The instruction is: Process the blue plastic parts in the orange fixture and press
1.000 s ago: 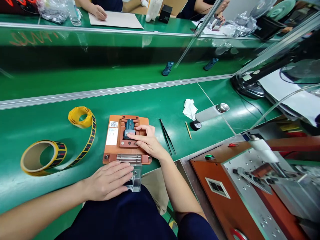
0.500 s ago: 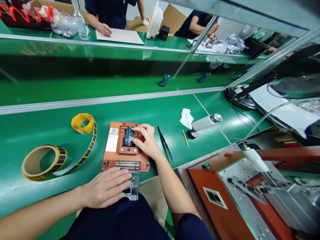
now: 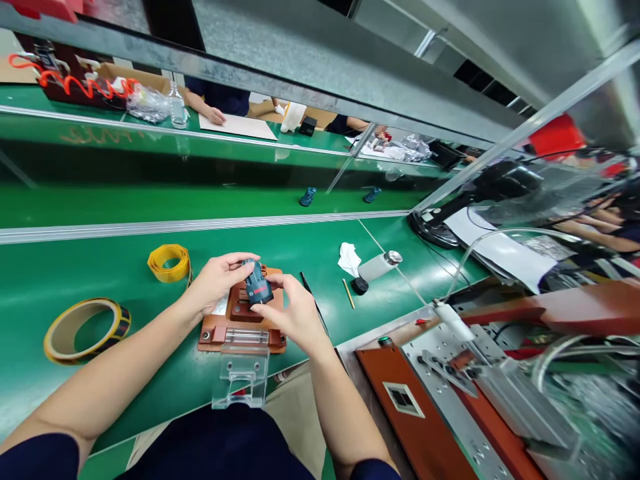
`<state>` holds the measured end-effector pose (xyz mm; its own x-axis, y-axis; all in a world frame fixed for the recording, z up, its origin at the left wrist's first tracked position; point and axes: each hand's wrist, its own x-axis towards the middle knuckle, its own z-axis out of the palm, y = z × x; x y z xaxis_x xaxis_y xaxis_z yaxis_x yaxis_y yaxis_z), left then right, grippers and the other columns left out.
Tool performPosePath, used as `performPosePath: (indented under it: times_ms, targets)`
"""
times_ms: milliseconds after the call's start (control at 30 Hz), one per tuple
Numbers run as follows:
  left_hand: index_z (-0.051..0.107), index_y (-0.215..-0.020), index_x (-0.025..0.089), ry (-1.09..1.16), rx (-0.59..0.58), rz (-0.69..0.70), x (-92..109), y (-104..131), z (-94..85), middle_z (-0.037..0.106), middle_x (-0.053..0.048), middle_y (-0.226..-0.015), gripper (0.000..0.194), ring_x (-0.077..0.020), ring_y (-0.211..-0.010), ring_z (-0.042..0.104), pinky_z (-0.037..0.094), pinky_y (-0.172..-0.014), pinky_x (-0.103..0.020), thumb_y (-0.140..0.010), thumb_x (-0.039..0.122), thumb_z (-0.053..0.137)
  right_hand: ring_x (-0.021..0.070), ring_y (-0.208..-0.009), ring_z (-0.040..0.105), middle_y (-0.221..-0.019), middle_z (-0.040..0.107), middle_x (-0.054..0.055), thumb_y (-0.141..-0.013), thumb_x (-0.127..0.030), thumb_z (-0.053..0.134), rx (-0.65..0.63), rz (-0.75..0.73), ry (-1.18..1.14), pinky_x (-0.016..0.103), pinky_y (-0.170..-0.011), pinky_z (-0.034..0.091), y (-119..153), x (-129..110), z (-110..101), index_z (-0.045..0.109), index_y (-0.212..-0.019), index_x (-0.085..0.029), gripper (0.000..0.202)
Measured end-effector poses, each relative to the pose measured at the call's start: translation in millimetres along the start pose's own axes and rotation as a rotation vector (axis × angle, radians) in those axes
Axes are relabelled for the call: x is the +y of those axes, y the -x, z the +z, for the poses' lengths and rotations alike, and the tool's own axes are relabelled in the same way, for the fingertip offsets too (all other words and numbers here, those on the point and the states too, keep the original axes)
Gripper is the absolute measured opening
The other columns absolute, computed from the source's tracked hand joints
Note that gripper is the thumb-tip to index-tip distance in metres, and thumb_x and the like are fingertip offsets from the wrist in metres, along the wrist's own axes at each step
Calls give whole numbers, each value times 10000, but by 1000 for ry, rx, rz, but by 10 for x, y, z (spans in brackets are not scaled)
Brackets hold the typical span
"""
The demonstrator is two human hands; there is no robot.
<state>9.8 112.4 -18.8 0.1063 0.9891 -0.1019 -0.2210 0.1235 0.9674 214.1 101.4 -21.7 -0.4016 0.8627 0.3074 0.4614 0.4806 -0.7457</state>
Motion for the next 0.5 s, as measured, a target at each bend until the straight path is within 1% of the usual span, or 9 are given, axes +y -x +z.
performPosePath:
  times_ms: [67,133,167,233,300,333,400,500]
  targets:
    - [755,-1092,181,109,29,51,50,37,97,775,-79,-1026,458,-181,-874,698,558,-811,-272,-747,467,852,216,-907,678,-1098,701,78,-838,-458,751,-29,121,-262,364,-814,545,38,-60,-60,595,-1161,-211,436]
    - [767,-1066,186,145,40,114,92,99,192,775,-74,-1050,410,-164,-899,695,547,-829,-240,-753,434,860,158,-713,639,-928,685,37,-880,-500,679,-90,246,-512,283,-636,514,58,-100,-55,585,-1081,-209,366]
    - [772,-1061,188,152,36,136,110,128,232,776,-75,-1063,395,-163,-911,697,546,-838,-236,-759,426,859,129,-628,591,-831,650,6,-886,-513,659,-97,303,-620,240,-553,462,61,-117,-32,569,-1016,-210,342]
    - [782,-1054,190,154,32,171,136,174,291,777,-82,-1084,377,-171,-928,704,551,-849,-242,-765,421,856,77,-519,462,-703,545,-50,-858,-513,676,-42,386,-799,172,-448,310,57,-158,38,506,-905,-218,343]
    - [790,-1051,189,137,43,204,146,201,320,777,-90,-1102,371,-188,-949,706,555,-858,-260,-765,415,856,46,-483,341,-666,467,-79,-814,-490,710,35,435,-925,147,-417,181,42,-212,112,441,-844,-225,379]
    - [793,-1052,186,124,51,219,147,210,326,776,-94,-1106,371,-197,-959,706,557,-861,-269,-765,414,854,39,-479,297,-662,445,-85,-800,-484,718,61,449,-968,143,-412,145,33,-243,143,418,-825,-226,396]
    - [794,-1061,186,107,62,235,145,223,326,776,-98,-1110,372,-209,-973,706,558,-865,-286,-772,413,846,34,-478,242,-656,418,-88,-792,-491,721,94,470,-1022,139,-405,115,18,-301,185,395,-805,-228,419]
    - [789,-1073,185,106,60,234,135,234,308,772,-101,-1124,375,-220,-989,704,556,-879,-307,-779,414,836,34,-477,199,-651,404,-89,-799,-513,718,118,496,-1082,136,-394,99,9,-353,204,382,-794,-231,438]
